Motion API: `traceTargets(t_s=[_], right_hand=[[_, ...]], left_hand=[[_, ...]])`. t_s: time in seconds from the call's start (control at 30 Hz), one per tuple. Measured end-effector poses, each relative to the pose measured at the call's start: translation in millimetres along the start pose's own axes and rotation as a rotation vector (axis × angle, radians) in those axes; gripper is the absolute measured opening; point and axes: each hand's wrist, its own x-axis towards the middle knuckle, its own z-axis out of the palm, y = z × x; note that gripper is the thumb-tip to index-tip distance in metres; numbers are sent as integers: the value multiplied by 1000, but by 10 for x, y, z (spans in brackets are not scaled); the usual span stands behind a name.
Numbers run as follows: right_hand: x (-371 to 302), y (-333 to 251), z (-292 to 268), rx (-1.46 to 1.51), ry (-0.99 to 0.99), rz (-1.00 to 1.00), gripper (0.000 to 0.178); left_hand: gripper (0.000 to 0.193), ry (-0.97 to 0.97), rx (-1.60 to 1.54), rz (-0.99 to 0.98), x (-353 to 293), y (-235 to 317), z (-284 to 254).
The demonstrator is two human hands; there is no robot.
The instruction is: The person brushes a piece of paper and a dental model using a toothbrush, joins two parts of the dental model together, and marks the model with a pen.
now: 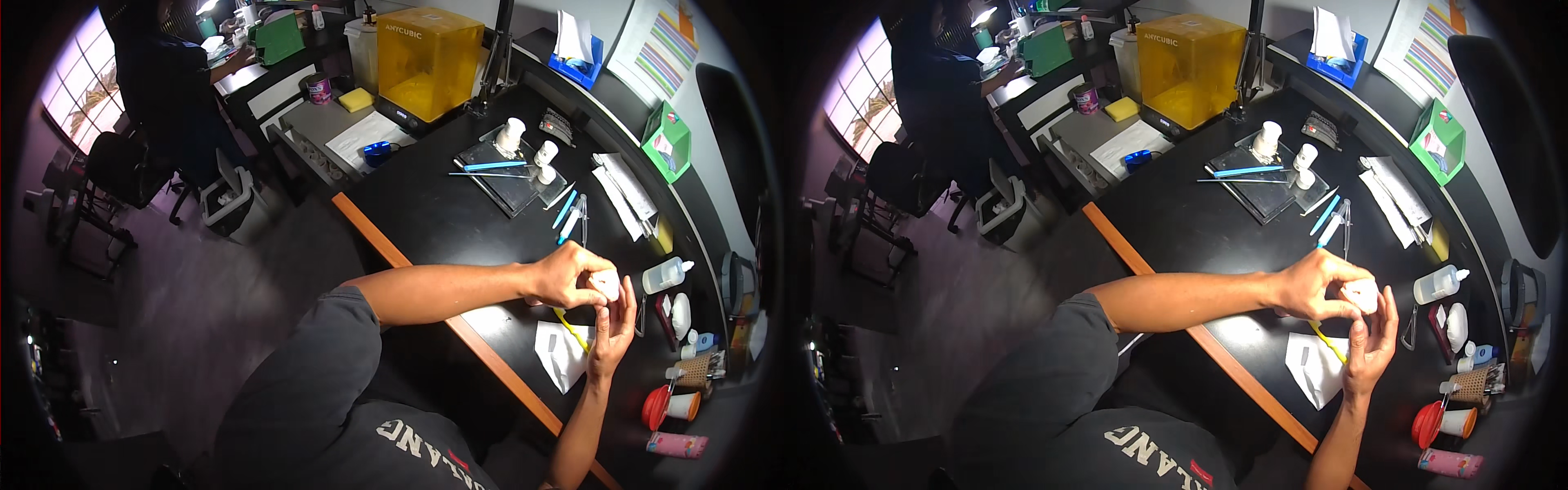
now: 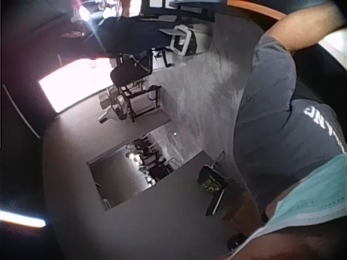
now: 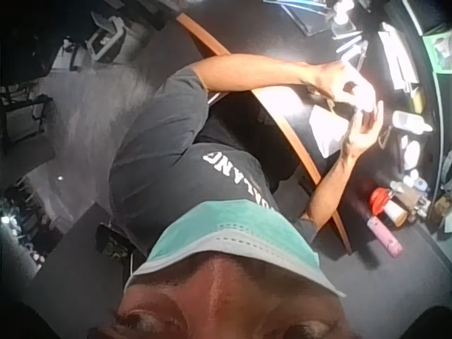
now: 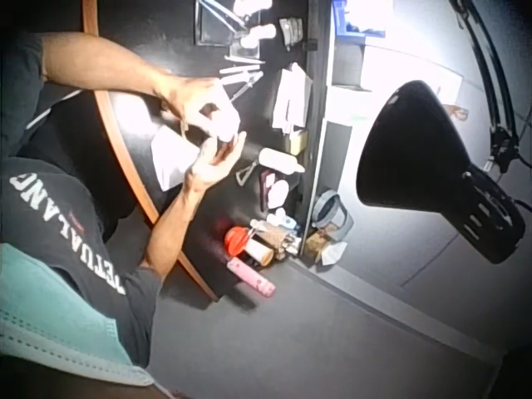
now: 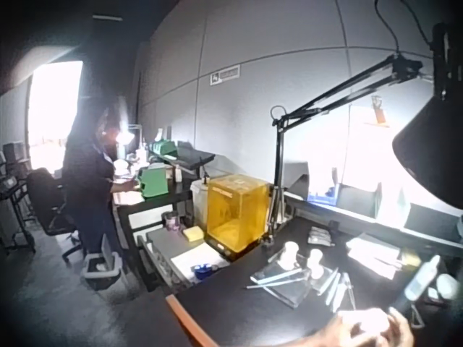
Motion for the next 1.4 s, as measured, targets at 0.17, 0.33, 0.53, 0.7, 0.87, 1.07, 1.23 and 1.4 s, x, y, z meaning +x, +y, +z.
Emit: traceTargets(t_s=[0.17, 0.33, 0.53, 0.7, 0.87, 1.07, 1.23, 1.4], right_hand=[[-44, -23, -99, -49, 17, -11, 58], [-82, -25, -68, -127, 33, 19, 55], [-112, -34, -239, -284, 178, 50, 40], [-88, -16, -528, -296, 348, -22, 31], [-128, -47, -910, -379, 356, -67, 27], [-155, -274, -1184, -791, 296, -281, 16], [-144, -41, -935, -704, 418, -272, 11], [-165, -129, -896, -672, 406, -260, 10]], left_hand=[[38, -73, -56, -18, 117, -56, 98], [33, -66, -90, -54, 98, -24, 4], [54, 43, 410, 148, 142, -108, -134], [53, 102, 460, 179, 192, -109, -239], [49, 132, 506, 172, 142, -99, -307], [42, 127, 474, 235, 214, -18, -333], [31, 176, 445, 279, 208, -146, -388], [38, 154, 500, 212, 287, -52, -400]])
